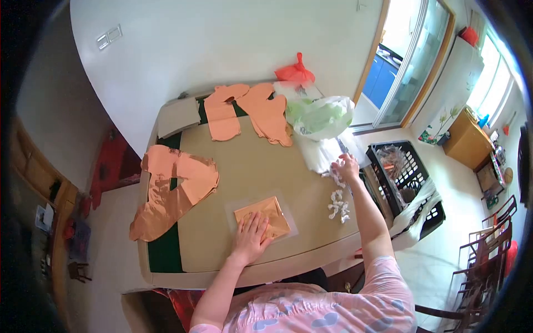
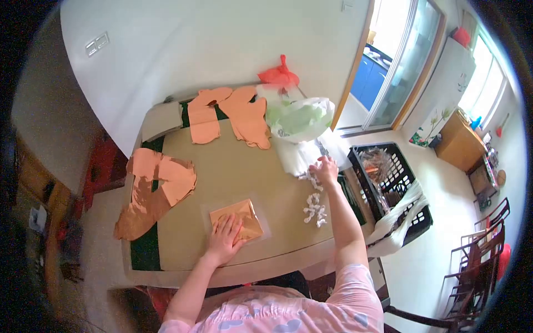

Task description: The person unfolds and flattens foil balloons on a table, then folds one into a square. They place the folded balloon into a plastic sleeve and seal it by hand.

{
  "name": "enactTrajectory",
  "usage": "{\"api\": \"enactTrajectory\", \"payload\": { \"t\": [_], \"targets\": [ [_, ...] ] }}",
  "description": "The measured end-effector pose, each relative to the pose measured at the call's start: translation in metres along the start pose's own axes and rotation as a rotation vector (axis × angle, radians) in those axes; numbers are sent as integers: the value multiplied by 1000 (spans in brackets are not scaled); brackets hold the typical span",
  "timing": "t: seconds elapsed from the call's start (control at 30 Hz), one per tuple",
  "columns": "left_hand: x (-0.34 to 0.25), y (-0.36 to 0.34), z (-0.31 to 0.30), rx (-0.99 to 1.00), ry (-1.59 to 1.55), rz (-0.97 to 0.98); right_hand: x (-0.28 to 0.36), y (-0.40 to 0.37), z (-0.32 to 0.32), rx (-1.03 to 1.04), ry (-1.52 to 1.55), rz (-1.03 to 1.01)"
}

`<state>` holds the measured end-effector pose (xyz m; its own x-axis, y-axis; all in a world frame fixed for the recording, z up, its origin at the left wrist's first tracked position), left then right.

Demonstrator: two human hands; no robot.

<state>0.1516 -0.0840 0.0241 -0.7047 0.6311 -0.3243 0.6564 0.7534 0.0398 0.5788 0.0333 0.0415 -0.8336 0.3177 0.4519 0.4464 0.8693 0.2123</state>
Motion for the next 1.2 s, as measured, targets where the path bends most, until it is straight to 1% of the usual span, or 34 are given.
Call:
{"api": "enactTrajectory", "payload": {
  "t": [0.07,0.17,0.27,0.3,0.4,0.43,0.47,0.53,0.6,0.63,0.67,0.7,0.73,0.77,0.87,0.97,1.07,1.17,1.2],
  "targets": [
    [-1,0,-2,16,-2,-12,1,6,1,38,84,-80],
    [-2,1,-5,21,4,-17,-1,22,16,60,158,-98],
    [-1,0,-3,10,-3,-9,15,31,24,39,100,-71],
    [-2,1,-4,5,1,-6,23,29,22,36,100,-98],
    [-3,-1,-5,17,-2,-10,30,36,16,-21,-44,-39],
    [-3,-1,-6,34,-12,-17,40,38,5,-60,-206,-34],
    [-3,-1,-6,46,-21,-26,55,33,-14,-156,-279,-186],
    [-2,-1,-5,22,-11,-17,114,-9,-83,-304,-108,-333],
    [-2,-1,-5,6,-5,-7,149,-47,-110,-389,-50,-455],
    [-2,-1,-5,3,-5,-5,161,-64,-112,-435,-19,-516],
    [-3,-1,-5,1,-5,-4,168,-75,-99,-425,15,-588],
    [-3,-1,-6,2,0,-6,184,-89,-85,-390,-44,-673],
    [-3,-1,-6,7,7,-7,186,-89,-58,-292,-13,-714],
    [-3,-1,-7,11,15,-8,189,-93,-36,-256,-62,-755],
    [-4,-1,-8,10,12,8,188,-89,17,-176,-65,-824],
    [-3,-1,-6,9,1,-4,199,-84,50,-52,26,-915],
    [-1,0,-1,22,-4,-3,216,-81,65,48,76,-960],
    [-2,-1,-3,-60,4,25,226,-77,71,87,16,-905],
    [-2,-2,-3,-63,-1,25,226,-77,68,57,49,-877]
  ]
}}
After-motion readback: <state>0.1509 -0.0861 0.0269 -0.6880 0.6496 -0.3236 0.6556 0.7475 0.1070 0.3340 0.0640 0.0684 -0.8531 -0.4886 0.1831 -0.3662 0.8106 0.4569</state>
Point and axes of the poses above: each hand's wrist, its own y-axis towards the middle knuckle, its own z-axis out of the palm, x = y × z, the point moved 7 cm from there along y, towards the middle knuckle, and after that the axes turned 5 degrees about x, right-handed, at the moved point
